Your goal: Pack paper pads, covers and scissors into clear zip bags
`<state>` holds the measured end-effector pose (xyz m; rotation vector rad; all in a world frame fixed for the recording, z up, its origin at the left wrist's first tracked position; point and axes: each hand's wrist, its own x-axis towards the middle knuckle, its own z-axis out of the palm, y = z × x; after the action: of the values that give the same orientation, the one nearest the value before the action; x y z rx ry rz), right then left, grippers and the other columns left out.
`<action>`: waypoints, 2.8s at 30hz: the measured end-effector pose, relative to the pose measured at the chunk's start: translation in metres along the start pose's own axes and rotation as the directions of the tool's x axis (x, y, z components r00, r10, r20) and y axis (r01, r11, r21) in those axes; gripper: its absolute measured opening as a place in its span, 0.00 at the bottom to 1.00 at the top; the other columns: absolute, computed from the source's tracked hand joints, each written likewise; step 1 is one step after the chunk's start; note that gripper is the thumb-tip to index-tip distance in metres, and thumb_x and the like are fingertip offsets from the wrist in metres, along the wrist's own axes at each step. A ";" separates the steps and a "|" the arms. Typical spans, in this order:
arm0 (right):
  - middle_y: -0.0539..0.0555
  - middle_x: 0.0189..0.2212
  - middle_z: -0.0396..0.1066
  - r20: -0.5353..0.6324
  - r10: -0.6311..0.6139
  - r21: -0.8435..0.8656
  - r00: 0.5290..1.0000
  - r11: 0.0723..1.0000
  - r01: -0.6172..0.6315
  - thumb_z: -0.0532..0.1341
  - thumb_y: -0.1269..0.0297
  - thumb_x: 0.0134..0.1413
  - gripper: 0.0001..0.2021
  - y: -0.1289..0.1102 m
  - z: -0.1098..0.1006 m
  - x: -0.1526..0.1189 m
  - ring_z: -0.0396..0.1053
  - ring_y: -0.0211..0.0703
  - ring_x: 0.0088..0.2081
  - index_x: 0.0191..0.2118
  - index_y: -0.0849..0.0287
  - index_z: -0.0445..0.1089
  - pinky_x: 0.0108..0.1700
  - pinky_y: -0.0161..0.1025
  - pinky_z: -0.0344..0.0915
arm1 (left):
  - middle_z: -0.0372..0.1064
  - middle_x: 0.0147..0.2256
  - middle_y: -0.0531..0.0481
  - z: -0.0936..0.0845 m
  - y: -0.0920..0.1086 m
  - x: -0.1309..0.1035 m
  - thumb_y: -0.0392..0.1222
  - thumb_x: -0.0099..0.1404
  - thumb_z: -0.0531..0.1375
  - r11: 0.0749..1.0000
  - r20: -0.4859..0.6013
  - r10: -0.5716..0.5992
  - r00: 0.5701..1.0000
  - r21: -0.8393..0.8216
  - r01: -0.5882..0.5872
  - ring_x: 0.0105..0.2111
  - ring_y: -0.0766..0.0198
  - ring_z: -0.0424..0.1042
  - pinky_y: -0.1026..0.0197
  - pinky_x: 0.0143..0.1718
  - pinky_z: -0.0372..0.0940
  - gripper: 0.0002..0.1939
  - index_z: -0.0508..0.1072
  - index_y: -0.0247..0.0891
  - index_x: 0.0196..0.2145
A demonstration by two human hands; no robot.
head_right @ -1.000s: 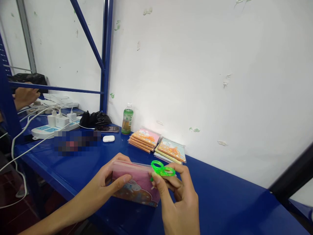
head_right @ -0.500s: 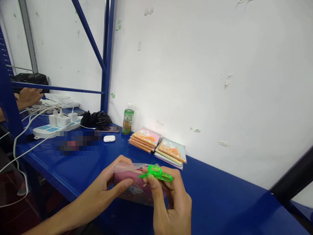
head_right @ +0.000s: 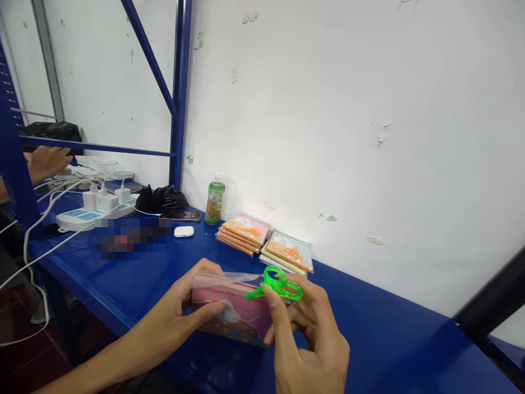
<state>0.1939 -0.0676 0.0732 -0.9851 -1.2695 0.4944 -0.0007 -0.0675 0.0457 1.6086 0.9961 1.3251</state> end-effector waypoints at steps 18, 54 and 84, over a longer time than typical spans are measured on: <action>0.43 0.16 0.69 0.037 -0.112 -0.023 0.993 0.993 0.113 0.70 0.58 0.55 0.07 0.006 0.003 0.000 0.65 0.37 0.16 0.40 0.50 0.78 0.20 0.36 0.64 | 0.66 0.42 0.55 -0.003 -0.004 0.001 0.49 0.70 0.63 1.000 0.042 0.009 0.999 -0.025 -0.008 0.40 0.63 0.70 0.61 0.42 0.65 0.13 0.67 0.45 0.48; 0.48 0.39 0.81 0.467 -0.030 -0.099 0.884 0.991 0.086 0.66 0.61 0.63 0.05 0.021 -0.032 0.041 0.77 0.45 0.42 0.35 0.51 0.79 0.41 0.38 0.70 | 0.64 0.33 0.57 -0.040 -0.006 0.036 0.54 0.70 0.62 0.962 0.050 -0.007 0.999 0.272 -0.007 0.31 0.65 0.65 0.65 0.33 0.63 0.12 0.67 0.46 0.42; 0.50 0.35 0.75 0.251 0.018 -0.244 0.968 0.969 0.045 0.57 0.47 0.69 0.15 0.020 -0.039 0.040 0.74 0.41 0.32 0.46 0.52 0.68 0.32 0.36 0.67 | 0.75 0.45 0.47 -0.094 0.033 0.246 0.47 0.72 0.62 0.896 -0.041 -0.029 0.999 0.441 0.044 0.37 0.61 0.77 0.54 0.37 0.75 0.16 0.73 0.37 0.52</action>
<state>0.2453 -0.0392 0.0795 -1.1478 -1.5939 0.4676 -0.0574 0.1580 0.1745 1.8923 1.4194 1.1551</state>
